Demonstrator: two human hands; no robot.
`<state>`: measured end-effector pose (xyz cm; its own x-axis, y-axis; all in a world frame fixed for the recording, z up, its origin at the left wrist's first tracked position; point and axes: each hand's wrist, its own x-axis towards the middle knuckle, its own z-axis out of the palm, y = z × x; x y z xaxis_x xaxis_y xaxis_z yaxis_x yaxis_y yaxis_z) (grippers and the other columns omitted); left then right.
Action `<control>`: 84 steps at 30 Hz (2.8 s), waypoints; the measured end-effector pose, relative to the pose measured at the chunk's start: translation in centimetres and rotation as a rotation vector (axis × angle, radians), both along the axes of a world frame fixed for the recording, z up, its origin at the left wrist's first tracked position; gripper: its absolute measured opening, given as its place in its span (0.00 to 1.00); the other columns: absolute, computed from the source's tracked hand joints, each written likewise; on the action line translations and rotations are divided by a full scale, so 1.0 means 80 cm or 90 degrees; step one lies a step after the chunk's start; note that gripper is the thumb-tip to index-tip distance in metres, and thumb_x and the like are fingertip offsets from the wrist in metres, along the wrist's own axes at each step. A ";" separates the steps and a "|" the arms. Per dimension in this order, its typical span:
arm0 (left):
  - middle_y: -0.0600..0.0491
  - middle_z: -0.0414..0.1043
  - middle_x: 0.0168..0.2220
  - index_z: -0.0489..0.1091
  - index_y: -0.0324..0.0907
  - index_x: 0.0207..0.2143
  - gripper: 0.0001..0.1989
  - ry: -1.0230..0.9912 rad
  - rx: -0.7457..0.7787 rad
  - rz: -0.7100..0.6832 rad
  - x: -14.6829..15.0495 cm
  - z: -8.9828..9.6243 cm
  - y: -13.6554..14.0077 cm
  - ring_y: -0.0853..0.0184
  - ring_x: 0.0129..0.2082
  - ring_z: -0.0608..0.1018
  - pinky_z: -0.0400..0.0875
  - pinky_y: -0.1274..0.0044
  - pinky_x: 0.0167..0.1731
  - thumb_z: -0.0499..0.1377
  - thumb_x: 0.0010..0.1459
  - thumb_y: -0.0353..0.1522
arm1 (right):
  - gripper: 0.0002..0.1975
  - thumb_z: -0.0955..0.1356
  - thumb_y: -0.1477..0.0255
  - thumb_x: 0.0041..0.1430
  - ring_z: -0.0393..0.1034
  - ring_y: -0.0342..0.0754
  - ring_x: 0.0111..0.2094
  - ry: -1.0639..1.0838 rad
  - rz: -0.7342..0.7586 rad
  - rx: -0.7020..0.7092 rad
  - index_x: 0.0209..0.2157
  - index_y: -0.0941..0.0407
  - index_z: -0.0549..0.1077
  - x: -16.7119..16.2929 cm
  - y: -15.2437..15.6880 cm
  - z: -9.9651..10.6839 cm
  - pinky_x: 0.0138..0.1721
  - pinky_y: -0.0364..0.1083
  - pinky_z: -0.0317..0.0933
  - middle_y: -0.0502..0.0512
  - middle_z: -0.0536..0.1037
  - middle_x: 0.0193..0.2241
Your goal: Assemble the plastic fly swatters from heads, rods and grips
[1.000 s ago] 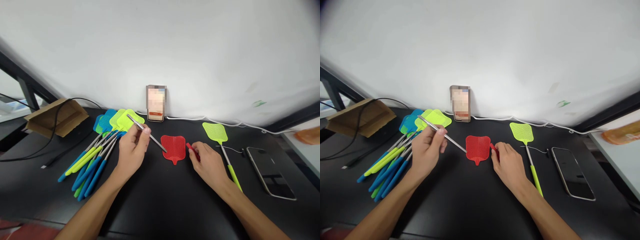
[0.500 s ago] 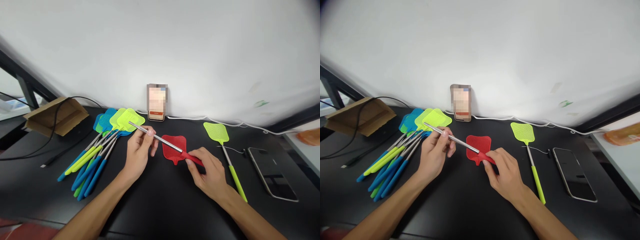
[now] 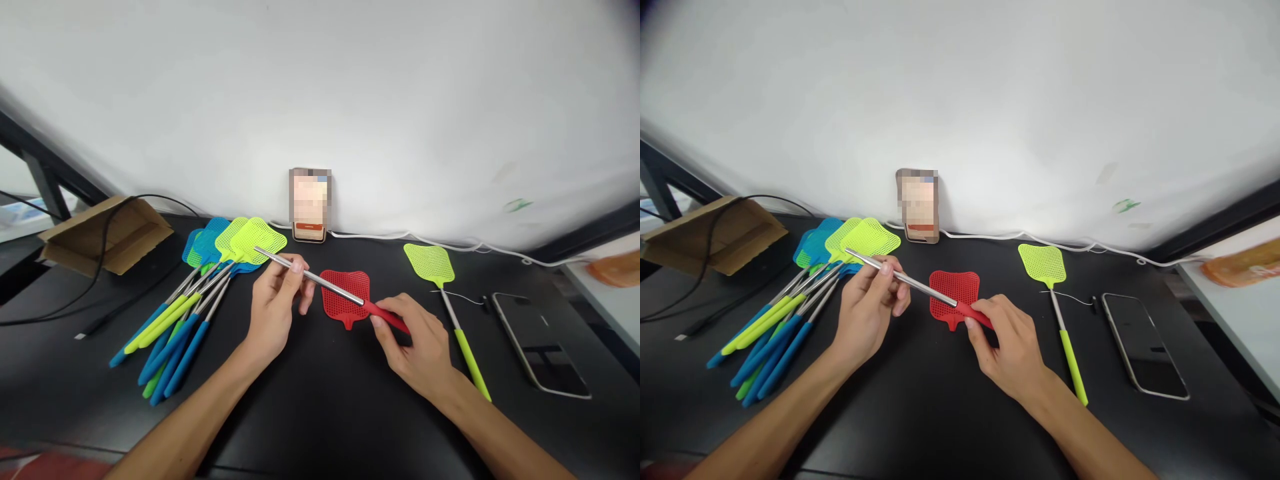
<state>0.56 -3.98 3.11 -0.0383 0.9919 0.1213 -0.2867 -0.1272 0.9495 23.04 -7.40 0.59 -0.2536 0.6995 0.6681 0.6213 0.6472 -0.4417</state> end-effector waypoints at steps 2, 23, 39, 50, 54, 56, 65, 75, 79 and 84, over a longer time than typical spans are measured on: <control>0.59 0.67 0.22 0.67 0.43 0.36 0.11 -0.007 -0.002 -0.002 0.001 0.000 0.000 0.74 0.18 0.67 0.60 0.79 0.20 0.59 0.69 0.41 | 0.10 0.69 0.80 0.64 0.68 0.45 0.30 -0.001 -0.001 -0.005 0.45 0.55 0.70 0.000 0.000 -0.001 0.32 0.47 0.64 0.51 0.75 0.32; 0.59 0.67 0.23 0.68 0.44 0.36 0.11 -0.015 -0.007 0.010 0.004 0.001 -0.004 0.74 0.18 0.66 0.60 0.79 0.20 0.59 0.69 0.41 | 0.09 0.68 0.77 0.65 0.69 0.46 0.29 -0.009 -0.009 -0.025 0.46 0.54 0.71 0.002 -0.004 -0.003 0.32 0.47 0.65 0.52 0.76 0.32; 0.59 0.66 0.23 0.71 0.42 0.37 0.10 0.018 -0.033 -0.057 0.004 -0.004 -0.005 0.74 0.18 0.67 0.60 0.78 0.22 0.61 0.67 0.39 | 0.14 0.71 0.81 0.62 0.72 0.47 0.32 -0.025 -0.005 0.009 0.48 0.56 0.70 0.002 -0.005 0.000 0.34 0.47 0.67 0.54 0.77 0.34; 0.59 0.64 0.22 0.67 0.41 0.34 0.16 -0.042 -0.066 0.002 -0.002 0.003 0.003 0.73 0.19 0.65 0.59 0.78 0.20 0.57 0.70 0.43 | 0.16 0.72 0.84 0.59 0.74 0.48 0.35 -0.057 -0.006 0.115 0.48 0.57 0.73 0.004 -0.007 -0.004 0.35 0.48 0.69 0.55 0.79 0.35; 0.59 0.64 0.22 0.69 0.41 0.35 0.13 0.010 -0.033 -0.057 -0.001 -0.002 0.000 0.74 0.19 0.66 0.60 0.79 0.22 0.58 0.70 0.41 | 0.19 0.72 0.86 0.58 0.72 0.48 0.33 -0.049 0.024 0.099 0.50 0.59 0.73 0.005 -0.006 -0.004 0.34 0.49 0.68 0.56 0.79 0.35; 0.59 0.65 0.22 0.70 0.41 0.36 0.12 0.041 -0.023 -0.103 0.002 -0.007 -0.003 0.74 0.19 0.67 0.61 0.79 0.22 0.58 0.70 0.40 | 0.20 0.73 0.86 0.58 0.71 0.48 0.33 -0.048 0.033 0.091 0.50 0.60 0.72 0.005 -0.006 -0.004 0.33 0.49 0.67 0.57 0.78 0.34; 0.58 0.67 0.25 0.73 0.39 0.40 0.12 0.040 -0.038 -0.179 0.006 -0.012 -0.006 0.75 0.20 0.67 0.61 0.78 0.24 0.59 0.69 0.40 | 0.20 0.73 0.87 0.57 0.71 0.49 0.33 -0.054 0.037 0.096 0.50 0.60 0.73 0.006 -0.005 -0.004 0.34 0.50 0.67 0.58 0.79 0.34; 0.58 0.68 0.27 0.72 0.39 0.37 0.11 0.034 -0.063 -0.187 0.008 -0.018 -0.004 0.75 0.21 0.69 0.63 0.78 0.24 0.62 0.67 0.38 | 0.23 0.72 0.87 0.57 0.69 0.49 0.31 -0.063 0.052 0.078 0.53 0.60 0.72 0.004 -0.005 -0.003 0.33 0.50 0.65 0.57 0.79 0.34; 0.57 0.68 0.28 0.72 0.39 0.37 0.10 0.031 -0.045 -0.192 0.007 -0.020 -0.004 0.74 0.22 0.71 0.65 0.77 0.25 0.63 0.67 0.37 | 0.21 0.72 0.86 0.58 0.68 0.48 0.29 -0.065 0.047 0.065 0.52 0.59 0.72 0.003 -0.006 -0.004 0.31 0.49 0.64 0.56 0.78 0.32; 0.57 0.68 0.27 0.71 0.39 0.37 0.11 0.040 -0.033 -0.204 0.006 -0.018 -0.002 0.74 0.22 0.71 0.64 0.77 0.26 0.63 0.67 0.38 | 0.13 0.70 0.82 0.63 0.72 0.47 0.29 -0.009 0.041 -0.010 0.48 0.57 0.73 -0.003 -0.015 -0.002 0.33 0.48 0.66 0.55 0.80 0.32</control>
<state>1.05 -4.17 1.64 0.2834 0.9570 0.0626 -0.2448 0.0091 0.9695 22.79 -8.61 0.45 -0.3076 0.6921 0.6530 0.5844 0.6790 -0.4443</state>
